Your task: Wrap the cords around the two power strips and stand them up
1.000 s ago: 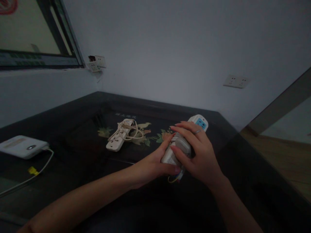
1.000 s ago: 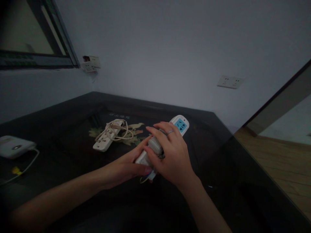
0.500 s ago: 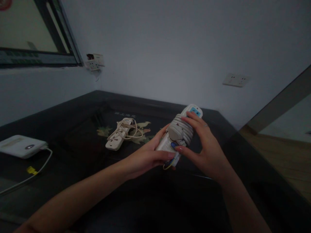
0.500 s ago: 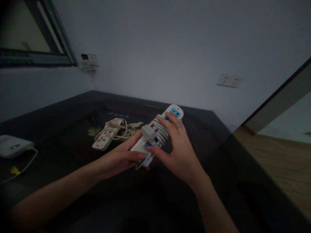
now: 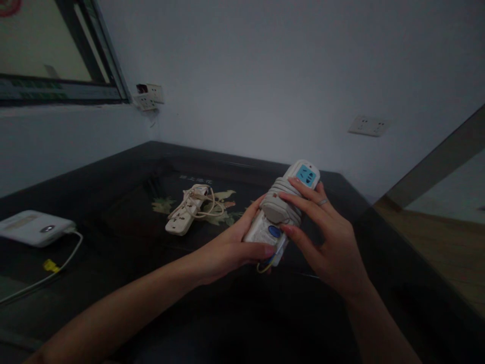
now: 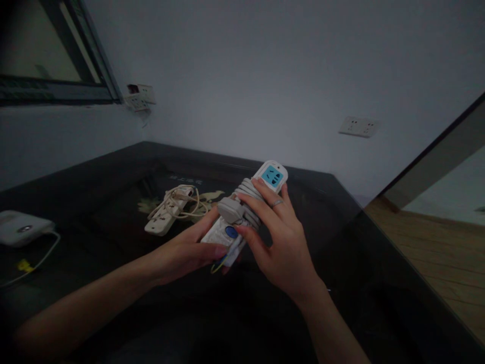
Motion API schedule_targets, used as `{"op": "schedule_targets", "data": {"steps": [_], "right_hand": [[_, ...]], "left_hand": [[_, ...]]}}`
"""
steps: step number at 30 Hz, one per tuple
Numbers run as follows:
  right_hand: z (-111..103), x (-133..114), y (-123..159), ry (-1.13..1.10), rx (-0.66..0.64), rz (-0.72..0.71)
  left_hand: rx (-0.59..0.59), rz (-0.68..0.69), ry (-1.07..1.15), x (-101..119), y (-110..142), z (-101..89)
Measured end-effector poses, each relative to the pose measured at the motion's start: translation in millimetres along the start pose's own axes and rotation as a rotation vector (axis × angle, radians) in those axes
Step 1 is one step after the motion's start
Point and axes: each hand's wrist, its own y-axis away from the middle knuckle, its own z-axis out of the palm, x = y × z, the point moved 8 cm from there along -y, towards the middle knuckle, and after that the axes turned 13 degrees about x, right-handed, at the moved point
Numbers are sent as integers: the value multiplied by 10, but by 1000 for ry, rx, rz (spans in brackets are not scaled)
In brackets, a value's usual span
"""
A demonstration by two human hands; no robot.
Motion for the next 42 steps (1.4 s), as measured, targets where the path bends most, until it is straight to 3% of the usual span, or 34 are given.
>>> {"op": "schedule_targets", "data": {"steps": [10, 16, 19, 24, 28, 32, 42], "right_hand": [[56, 95, 0, -34, -54, 73], [-56, -103, 3, 141, -166, -184], [-59, -177, 32, 135, -240, -249], [14, -140, 90, 44, -389, -180], [65, -59, 103, 23, -428, -78], [133, -23, 101, -24, -438, -5], [264, 79, 132, 35, -385, -15]], "left_hand": [[-7, 5, -63, 21, -3, -4], [-9, 174, -403, 168, 25, -35], [-67, 212, -517, 213, 43, 0], [-129, 209, -583, 230, 49, 50], [-143, 189, -618, 217, 37, 19], [-101, 146, -570, 194, -16, -77], [-86, 64, -492, 99, -59, -122]]}}
